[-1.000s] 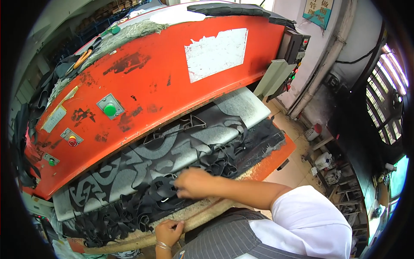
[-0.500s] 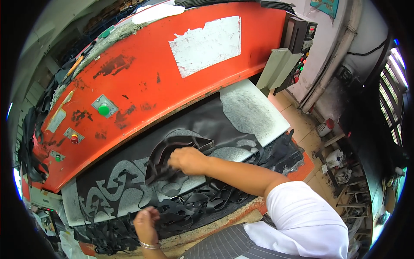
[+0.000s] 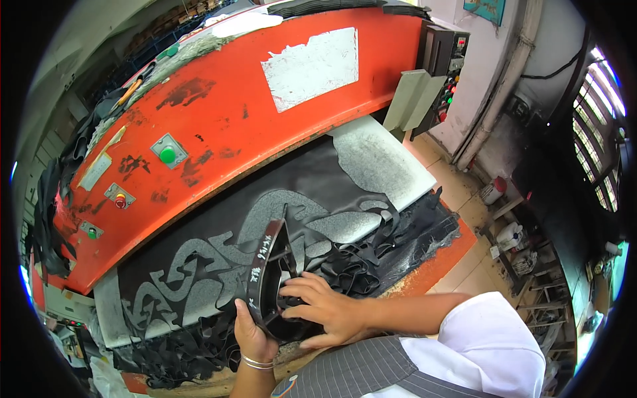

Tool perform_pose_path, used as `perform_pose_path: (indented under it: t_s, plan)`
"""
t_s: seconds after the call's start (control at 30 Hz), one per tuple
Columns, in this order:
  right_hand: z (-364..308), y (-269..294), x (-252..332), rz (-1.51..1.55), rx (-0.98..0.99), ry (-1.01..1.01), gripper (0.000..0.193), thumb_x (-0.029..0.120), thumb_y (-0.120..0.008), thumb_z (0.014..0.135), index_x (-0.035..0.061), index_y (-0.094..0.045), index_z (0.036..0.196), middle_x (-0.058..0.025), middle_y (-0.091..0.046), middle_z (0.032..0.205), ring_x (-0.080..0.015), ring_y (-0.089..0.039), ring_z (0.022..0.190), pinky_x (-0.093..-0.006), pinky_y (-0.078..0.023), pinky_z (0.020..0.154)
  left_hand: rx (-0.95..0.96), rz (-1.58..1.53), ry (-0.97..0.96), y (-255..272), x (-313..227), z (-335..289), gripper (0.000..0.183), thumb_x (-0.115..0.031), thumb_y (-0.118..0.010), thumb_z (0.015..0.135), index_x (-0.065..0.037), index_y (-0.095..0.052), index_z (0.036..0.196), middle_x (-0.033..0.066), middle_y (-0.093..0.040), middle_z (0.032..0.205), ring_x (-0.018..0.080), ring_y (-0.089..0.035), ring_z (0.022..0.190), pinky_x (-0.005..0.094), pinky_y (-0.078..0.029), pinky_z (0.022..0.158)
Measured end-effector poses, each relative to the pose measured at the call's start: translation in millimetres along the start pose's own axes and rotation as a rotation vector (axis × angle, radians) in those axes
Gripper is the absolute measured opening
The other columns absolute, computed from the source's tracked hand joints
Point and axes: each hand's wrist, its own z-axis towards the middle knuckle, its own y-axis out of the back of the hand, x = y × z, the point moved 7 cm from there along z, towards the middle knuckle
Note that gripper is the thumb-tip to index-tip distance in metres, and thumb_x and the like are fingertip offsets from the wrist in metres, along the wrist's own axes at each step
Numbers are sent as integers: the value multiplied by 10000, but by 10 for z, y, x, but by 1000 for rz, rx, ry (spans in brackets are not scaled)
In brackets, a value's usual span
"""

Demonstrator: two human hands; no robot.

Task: Cutting out shoe components from a sheet of material using a hydraulic press and metal dies.

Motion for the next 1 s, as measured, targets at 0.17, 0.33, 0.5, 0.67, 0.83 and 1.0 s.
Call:
perform_pose_path:
  t_s: [0.17, 0.33, 0.5, 0.67, 0.83, 1.0]
  plan:
    - [-108, -376, 144, 113, -256, -121, 772, 392, -762, 758, 72, -383, 1350, -227, -394, 1358, -412, -400, 1253, -601, -278, 1017, 87, -77, -140, 54, -18, -175, 614, -581, -365, 967, -5, -573, 1013, 88, -629, 850, 185, -623, 791, 300, -522, 731]
    - [-6, -554, 339, 9, -154, -101, 680, 350, -748, 777, 116, -434, 1332, -218, -468, 1296, -376, -487, 1190, -606, -309, 1015, 111, -88, -208, 319, -90, -352, 588, -561, -384, 972, -7, -569, 1029, 86, -632, 881, 191, -632, 808, 317, -532, 738]
    - [141, -644, 438, -53, 67, -194, 582, 305, -744, 742, 112, -530, 1247, -176, -533, 1103, -359, -547, 1052, -514, -411, 949, 284, 48, -257, 437, -40, -471, 501, -479, -510, 957, 2, -549, 1093, 86, -633, 963, 193, -638, 861, 323, -533, 773]
    - [126, -683, 478, 81, 259, -210, 592, 267, -741, 729, 53, -513, 1232, -210, -489, 1096, -410, -546, 1001, -444, -494, 803, 413, 115, -146, 555, 128, -478, 462, -412, -518, 971, 38, -566, 1062, 92, -648, 956, 176, -645, 846, 316, -530, 762]
    - [-12, -637, 382, 191, -11, -189, 630, 309, -689, 835, -26, -410, 1289, -211, -465, 1153, -377, -540, 1017, -416, -486, 815, 220, -81, -52, 392, 5, -387, 481, -426, -456, 993, 37, -570, 1055, 98, -655, 947, 176, -649, 826, 305, -530, 746]
    - [18, -280, 383, 385, -63, -130, 599, 232, -674, 852, -26, -400, 1319, -173, -459, 1181, -292, -498, 1095, -368, -395, 950, 61, -147, -68, 423, 19, -380, 400, -432, -460, 990, -40, -540, 981, 22, -579, 807, 132, -574, 698, 332, -513, 746]
